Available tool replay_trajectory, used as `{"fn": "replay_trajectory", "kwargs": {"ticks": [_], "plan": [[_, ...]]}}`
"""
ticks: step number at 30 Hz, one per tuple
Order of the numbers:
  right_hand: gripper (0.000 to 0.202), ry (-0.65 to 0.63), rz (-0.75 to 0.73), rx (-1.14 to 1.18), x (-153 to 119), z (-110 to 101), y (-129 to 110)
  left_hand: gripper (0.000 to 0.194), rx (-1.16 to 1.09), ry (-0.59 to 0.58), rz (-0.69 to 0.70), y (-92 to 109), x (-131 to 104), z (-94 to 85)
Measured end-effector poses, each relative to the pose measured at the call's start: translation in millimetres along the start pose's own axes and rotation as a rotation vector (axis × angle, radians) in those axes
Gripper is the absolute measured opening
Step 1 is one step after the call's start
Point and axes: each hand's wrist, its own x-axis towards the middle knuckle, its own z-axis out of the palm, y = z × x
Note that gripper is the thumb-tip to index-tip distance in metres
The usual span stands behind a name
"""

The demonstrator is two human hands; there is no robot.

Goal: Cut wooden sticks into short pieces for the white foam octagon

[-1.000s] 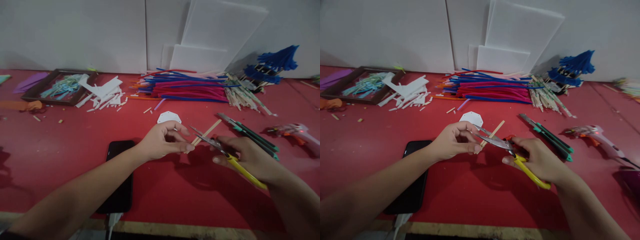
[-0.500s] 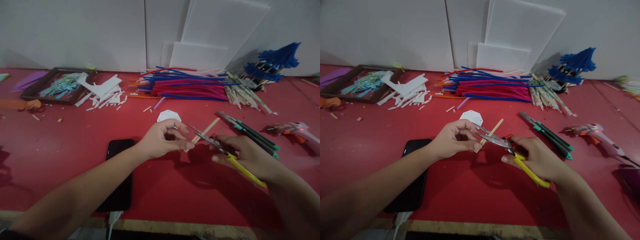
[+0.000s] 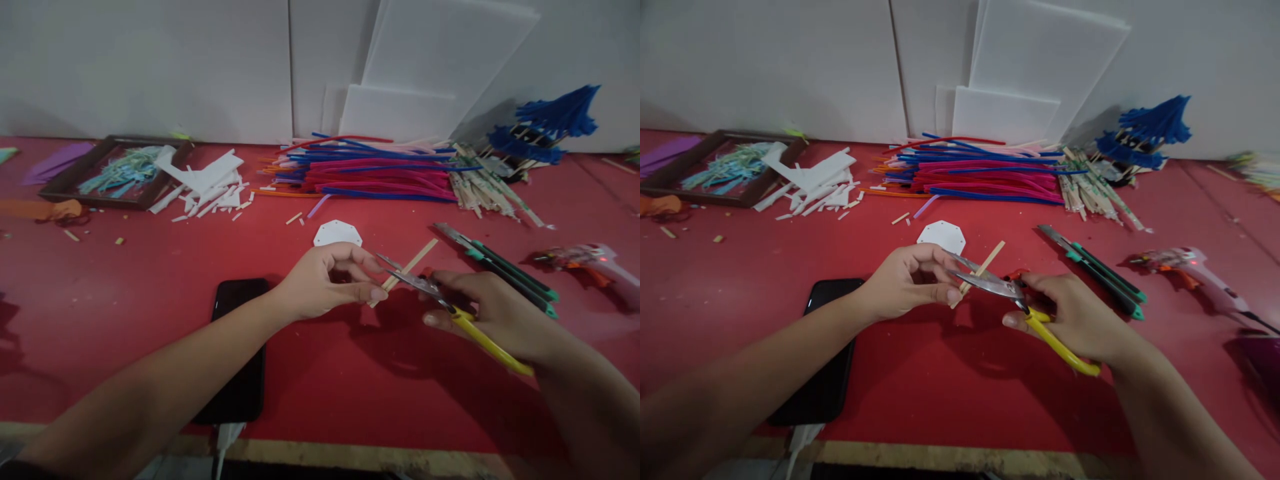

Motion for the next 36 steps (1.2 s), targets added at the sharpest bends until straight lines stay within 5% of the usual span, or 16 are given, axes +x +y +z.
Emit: {"fn": "replay_trajectory", "kwargs": {"ticks": [31, 36], "plan": [[0.051, -0.093, 0.037, 0.028, 0.6, -2.2, -3.4, 0.029, -0.066, -0.018, 0.064, -2.8, 0.3, 1.8], [0.055, -0.029, 0.047, -0.022, 0.0, -1.1, 0.2, 0.029, 0.007, -0.015, 0.058, 0.4, 0.5, 0.1]]}}
